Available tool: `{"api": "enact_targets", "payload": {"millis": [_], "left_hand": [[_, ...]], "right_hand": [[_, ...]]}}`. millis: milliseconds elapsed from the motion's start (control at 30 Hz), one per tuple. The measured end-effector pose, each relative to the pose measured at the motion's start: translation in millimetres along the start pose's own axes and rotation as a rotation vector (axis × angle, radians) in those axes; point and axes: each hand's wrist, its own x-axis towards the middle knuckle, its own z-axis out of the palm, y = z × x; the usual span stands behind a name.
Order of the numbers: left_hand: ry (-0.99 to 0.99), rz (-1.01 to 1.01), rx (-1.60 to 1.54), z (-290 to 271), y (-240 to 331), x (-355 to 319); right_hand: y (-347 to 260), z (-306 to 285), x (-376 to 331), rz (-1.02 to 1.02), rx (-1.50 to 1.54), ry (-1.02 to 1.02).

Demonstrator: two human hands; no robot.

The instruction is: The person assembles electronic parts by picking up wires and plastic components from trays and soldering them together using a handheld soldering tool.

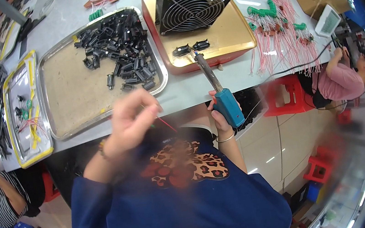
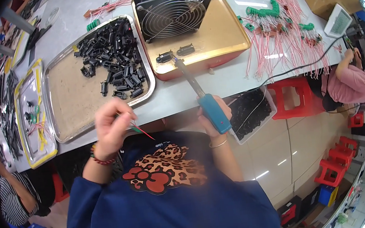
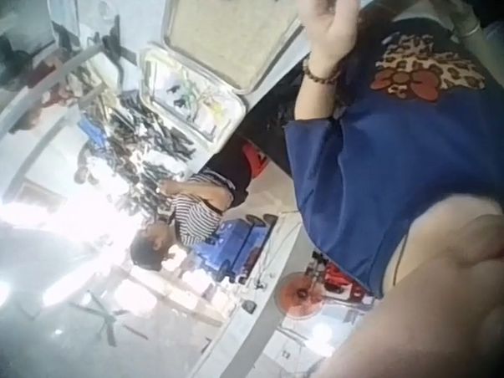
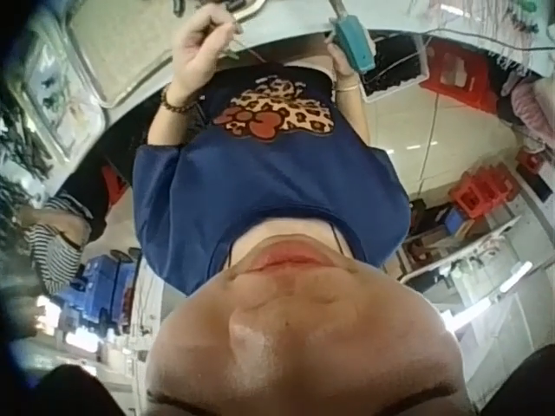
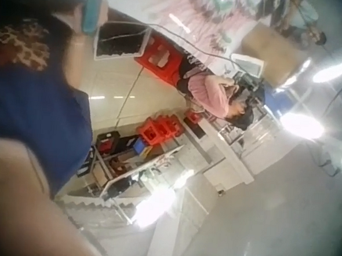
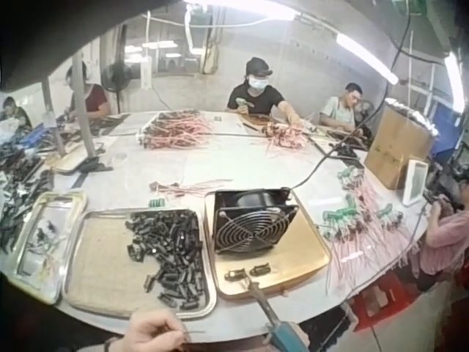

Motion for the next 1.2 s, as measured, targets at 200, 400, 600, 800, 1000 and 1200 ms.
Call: {"api": "enact_targets", "payload": {"millis": [200, 400, 600, 800, 1000, 1200], "left_hand": [[0.001, -0.138, 0.241, -24, 30, 43], [-0.011, -0.233, 0.201, -23, 18, 53], [-0.055, -0.282, 0.030, -21, 19, 51], [-0.010, -0.320, -0.147, -22, 13, 44], [0.040, -0.323, -0.166, -24, 13, 38], [-0.024, -0.363, -0.227, -29, 9, 34]], "right_hand": [[-2, 1, 1, 0.053, 0.020, 0.005], [-2, -3, 0, 0.086, 0.013, -0.030], [-2, -4, 0, 0.075, -0.029, -0.053], [0, -3, -1, 0.057, -0.016, -0.036], [0, -5, -3, 0.038, -0.028, -0.025], [4, -3, -1, 0.044, -0.051, -0.031]]}}
